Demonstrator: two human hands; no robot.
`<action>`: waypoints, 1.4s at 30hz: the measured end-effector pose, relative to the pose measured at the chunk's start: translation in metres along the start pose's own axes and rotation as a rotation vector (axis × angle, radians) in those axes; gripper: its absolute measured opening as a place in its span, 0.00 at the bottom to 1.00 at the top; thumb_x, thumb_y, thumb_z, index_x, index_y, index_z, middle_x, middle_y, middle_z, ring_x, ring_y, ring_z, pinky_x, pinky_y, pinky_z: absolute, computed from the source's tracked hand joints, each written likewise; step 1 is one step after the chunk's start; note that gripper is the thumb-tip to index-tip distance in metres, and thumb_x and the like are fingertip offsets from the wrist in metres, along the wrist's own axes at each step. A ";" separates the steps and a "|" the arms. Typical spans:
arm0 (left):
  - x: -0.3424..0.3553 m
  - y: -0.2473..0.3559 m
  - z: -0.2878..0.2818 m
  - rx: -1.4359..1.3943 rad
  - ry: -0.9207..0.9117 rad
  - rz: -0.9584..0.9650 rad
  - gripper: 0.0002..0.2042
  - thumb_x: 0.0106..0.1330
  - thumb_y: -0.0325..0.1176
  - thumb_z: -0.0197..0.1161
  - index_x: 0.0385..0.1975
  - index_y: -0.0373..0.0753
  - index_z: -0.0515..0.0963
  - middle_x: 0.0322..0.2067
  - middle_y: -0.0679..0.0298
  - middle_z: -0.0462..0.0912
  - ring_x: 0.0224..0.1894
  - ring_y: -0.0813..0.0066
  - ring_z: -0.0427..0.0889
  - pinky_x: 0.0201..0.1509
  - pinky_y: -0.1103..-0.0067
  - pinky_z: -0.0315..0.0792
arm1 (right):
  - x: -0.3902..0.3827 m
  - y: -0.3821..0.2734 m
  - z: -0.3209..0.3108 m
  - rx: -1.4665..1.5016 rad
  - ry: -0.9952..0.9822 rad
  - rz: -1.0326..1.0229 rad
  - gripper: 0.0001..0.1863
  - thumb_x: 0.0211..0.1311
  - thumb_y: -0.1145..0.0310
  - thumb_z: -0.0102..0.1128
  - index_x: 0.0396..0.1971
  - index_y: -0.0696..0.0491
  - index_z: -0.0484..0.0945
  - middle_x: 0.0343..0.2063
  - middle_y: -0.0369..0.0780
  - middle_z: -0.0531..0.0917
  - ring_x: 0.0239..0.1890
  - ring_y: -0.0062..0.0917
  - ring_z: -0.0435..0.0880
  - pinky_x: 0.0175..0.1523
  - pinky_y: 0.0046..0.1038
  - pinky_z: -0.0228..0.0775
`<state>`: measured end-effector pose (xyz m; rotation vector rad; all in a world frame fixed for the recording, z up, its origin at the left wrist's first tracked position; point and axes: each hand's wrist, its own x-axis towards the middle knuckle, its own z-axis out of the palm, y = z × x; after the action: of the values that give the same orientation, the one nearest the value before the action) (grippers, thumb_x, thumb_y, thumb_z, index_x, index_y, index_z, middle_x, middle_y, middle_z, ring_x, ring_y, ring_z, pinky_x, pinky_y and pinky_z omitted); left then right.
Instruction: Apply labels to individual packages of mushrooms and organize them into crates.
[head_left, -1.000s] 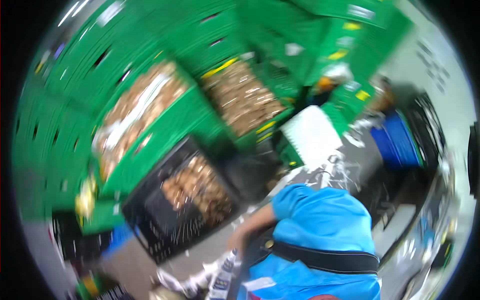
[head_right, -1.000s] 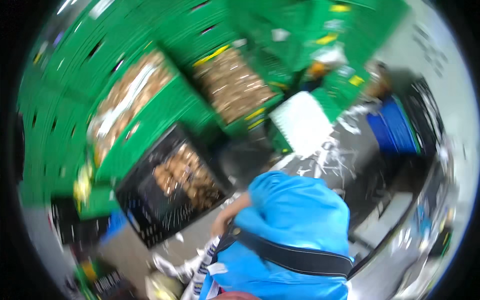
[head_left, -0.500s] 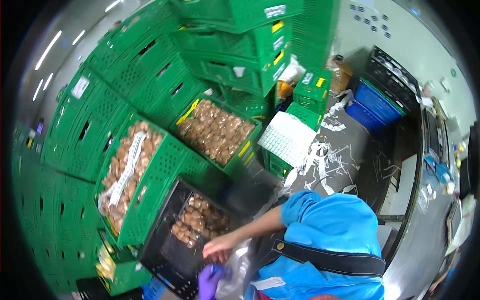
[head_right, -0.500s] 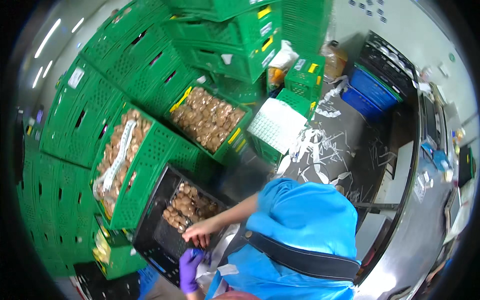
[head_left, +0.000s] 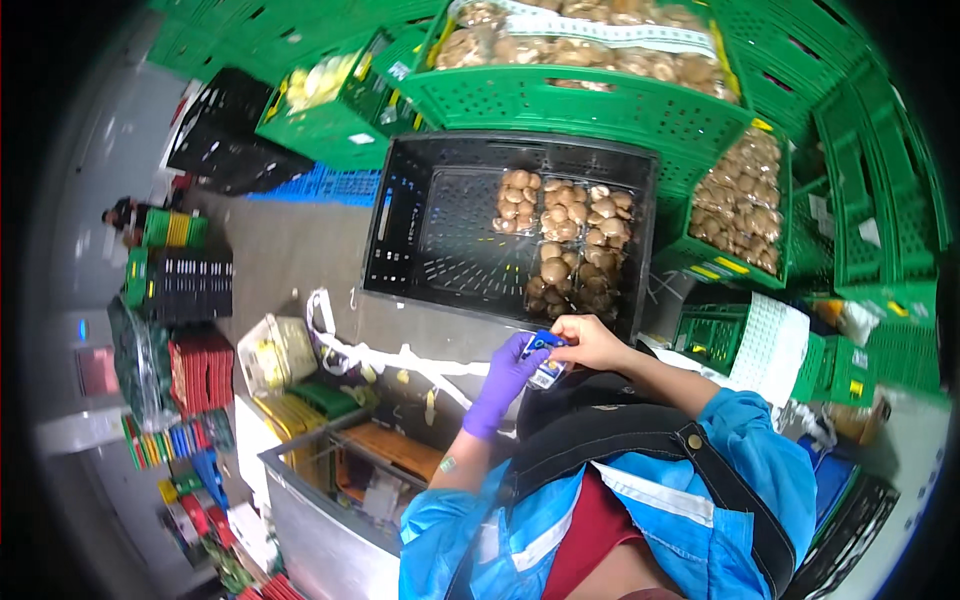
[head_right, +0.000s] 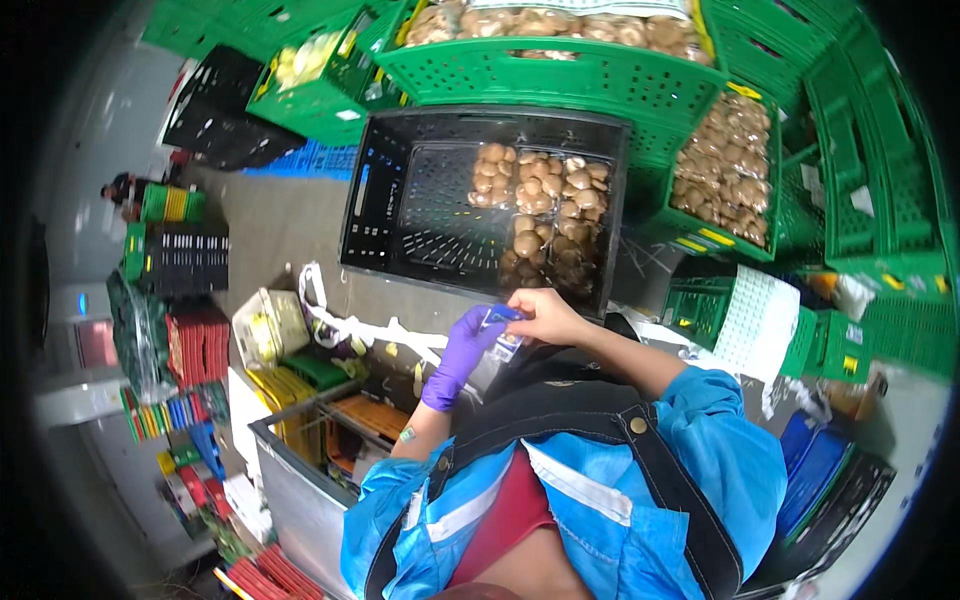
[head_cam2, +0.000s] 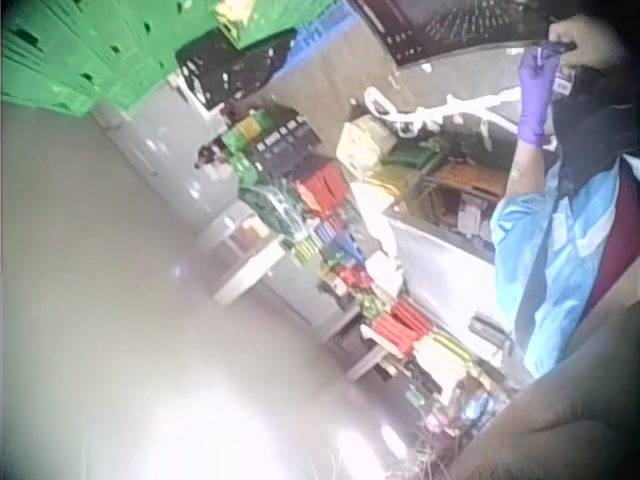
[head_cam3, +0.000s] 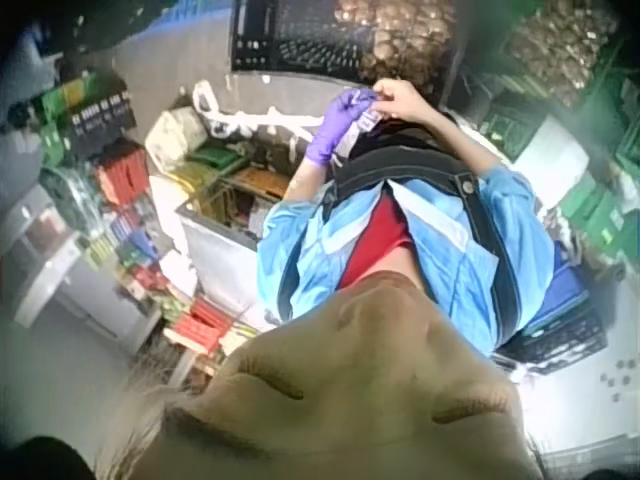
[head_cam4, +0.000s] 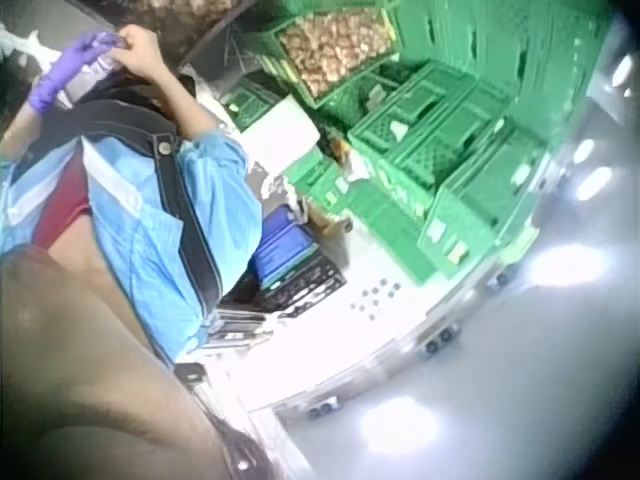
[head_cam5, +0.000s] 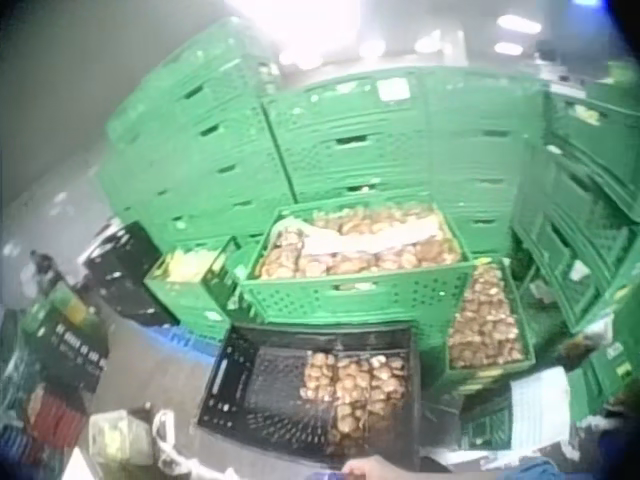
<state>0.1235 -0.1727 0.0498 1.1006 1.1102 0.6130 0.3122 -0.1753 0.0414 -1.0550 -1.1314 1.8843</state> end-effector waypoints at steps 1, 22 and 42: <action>0.000 -0.001 0.000 -0.013 0.029 -0.004 0.07 0.58 0.26 0.59 0.36 0.35 0.76 0.30 0.69 0.79 0.33 0.85 0.74 0.38 0.87 0.69 | 0.007 -0.008 -0.004 -0.062 -0.031 -0.023 0.11 0.50 0.76 0.62 0.33 0.60 0.71 0.25 0.38 0.81 0.22 0.16 0.78 0.24 0.18 0.70; 0.090 0.008 0.001 -0.087 -0.132 -0.129 0.08 0.59 0.27 0.59 0.37 0.35 0.75 0.31 0.67 0.79 0.32 0.84 0.75 0.37 0.85 0.70 | 0.044 -0.019 -0.067 -0.374 0.035 0.002 0.17 0.45 0.62 0.67 0.31 0.57 0.74 0.23 0.39 0.79 0.26 0.19 0.77 0.32 0.22 0.68; 0.106 0.014 0.073 0.036 -0.215 -0.232 0.10 0.59 0.26 0.57 0.40 0.32 0.73 0.32 0.66 0.79 0.33 0.83 0.76 0.40 0.84 0.70 | -0.057 0.018 -0.179 0.095 0.436 0.085 0.11 0.56 0.67 0.59 0.36 0.56 0.71 0.20 0.32 0.77 0.19 0.11 0.74 0.24 0.15 0.66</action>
<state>0.2315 -0.1063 0.0241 1.0241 1.0459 0.2861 0.4935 -0.1683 -0.0104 -1.3919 -0.7497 1.6410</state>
